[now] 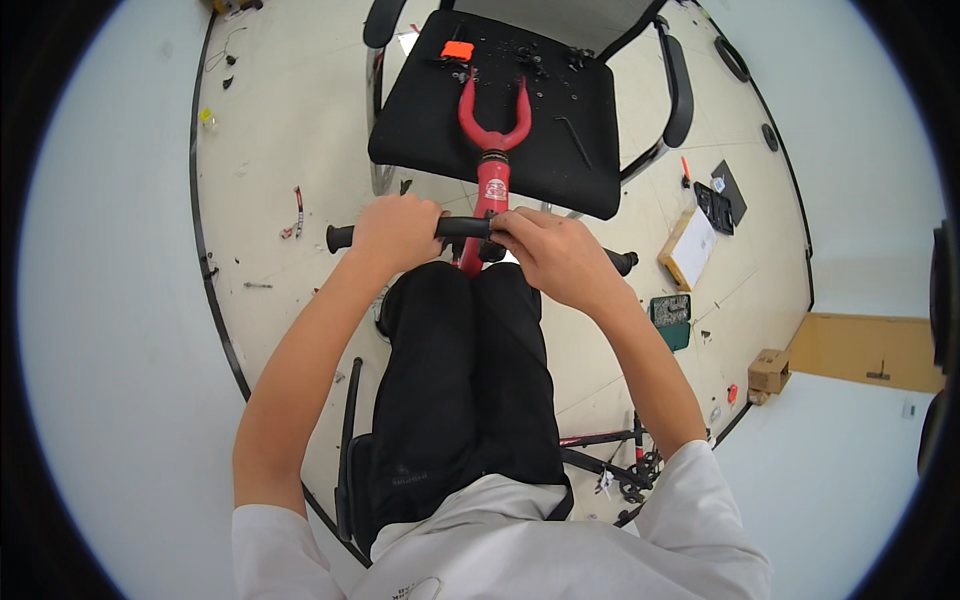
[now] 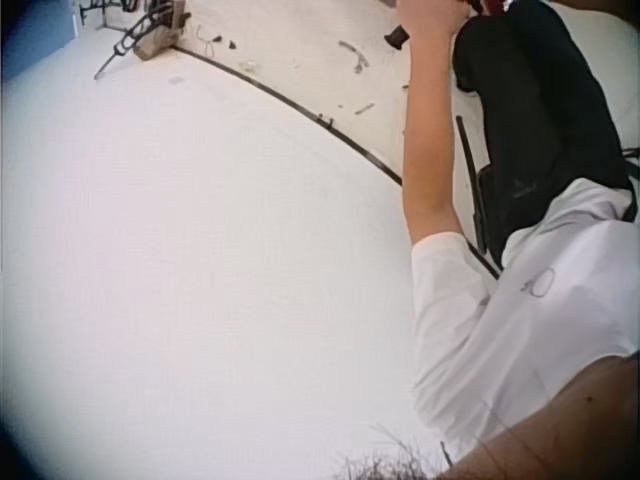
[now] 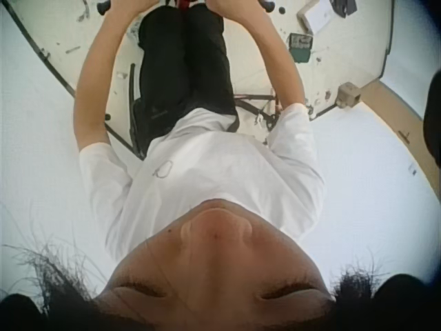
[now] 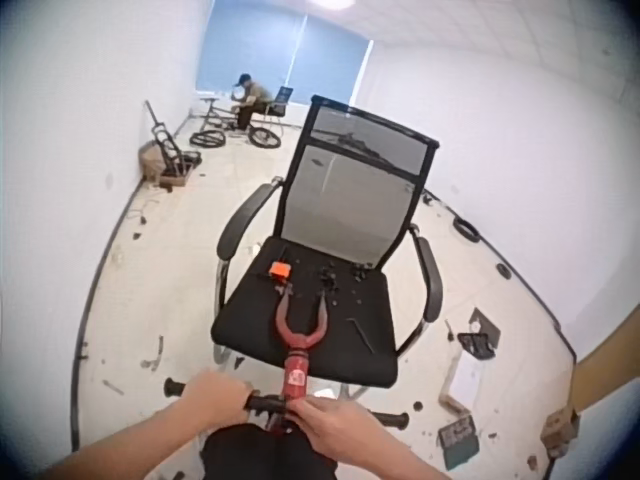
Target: The person assembles a bicycle handlebar by attaching black grips to a red stem and tightening bolts with an Allen key. The person adjusts the handlebar position and secures the components while seated.
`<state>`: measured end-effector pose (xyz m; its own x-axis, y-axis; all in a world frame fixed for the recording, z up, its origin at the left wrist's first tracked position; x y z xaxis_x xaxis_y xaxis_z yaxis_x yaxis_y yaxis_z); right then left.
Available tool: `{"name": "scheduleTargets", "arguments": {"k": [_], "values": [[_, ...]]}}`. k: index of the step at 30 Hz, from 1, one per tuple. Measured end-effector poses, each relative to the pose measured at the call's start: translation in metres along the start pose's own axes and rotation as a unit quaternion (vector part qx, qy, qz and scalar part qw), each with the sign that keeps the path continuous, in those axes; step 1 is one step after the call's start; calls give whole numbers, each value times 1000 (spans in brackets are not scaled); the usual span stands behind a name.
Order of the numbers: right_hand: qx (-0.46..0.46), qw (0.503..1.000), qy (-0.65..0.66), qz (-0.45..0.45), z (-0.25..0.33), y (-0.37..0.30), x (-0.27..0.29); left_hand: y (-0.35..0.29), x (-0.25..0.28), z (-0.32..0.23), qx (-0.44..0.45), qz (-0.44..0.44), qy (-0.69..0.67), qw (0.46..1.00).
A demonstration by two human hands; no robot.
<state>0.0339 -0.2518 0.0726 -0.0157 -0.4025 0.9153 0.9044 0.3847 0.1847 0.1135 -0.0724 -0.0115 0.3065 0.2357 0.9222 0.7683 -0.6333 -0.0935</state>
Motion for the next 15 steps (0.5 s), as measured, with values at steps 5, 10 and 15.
{"name": "scheduleTargets", "arguments": {"k": [5,10,15], "values": [[49,999,-18,-3,-6,5,-7,-1,0,4,12,-2,-7,1000],[91,995,-20,17,-13,9,-8,0,-2,6,0,-14,-9,1000],[165,983,-70,40,-19,13,-4,-1,-5,7,-6,-39,-10,999]]}}
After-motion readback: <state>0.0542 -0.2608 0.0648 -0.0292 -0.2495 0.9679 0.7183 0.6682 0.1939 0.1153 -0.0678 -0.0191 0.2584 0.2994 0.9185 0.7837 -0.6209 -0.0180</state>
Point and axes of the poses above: each hand's wrist, its own y-axis towards the middle knuckle, its own x-axis out of the back of the hand, z = x × y, the point moved 3 cm from there along y, towards the middle knuckle, and after that the axes turned 3 degrees about -y, right-handed, at the moved point
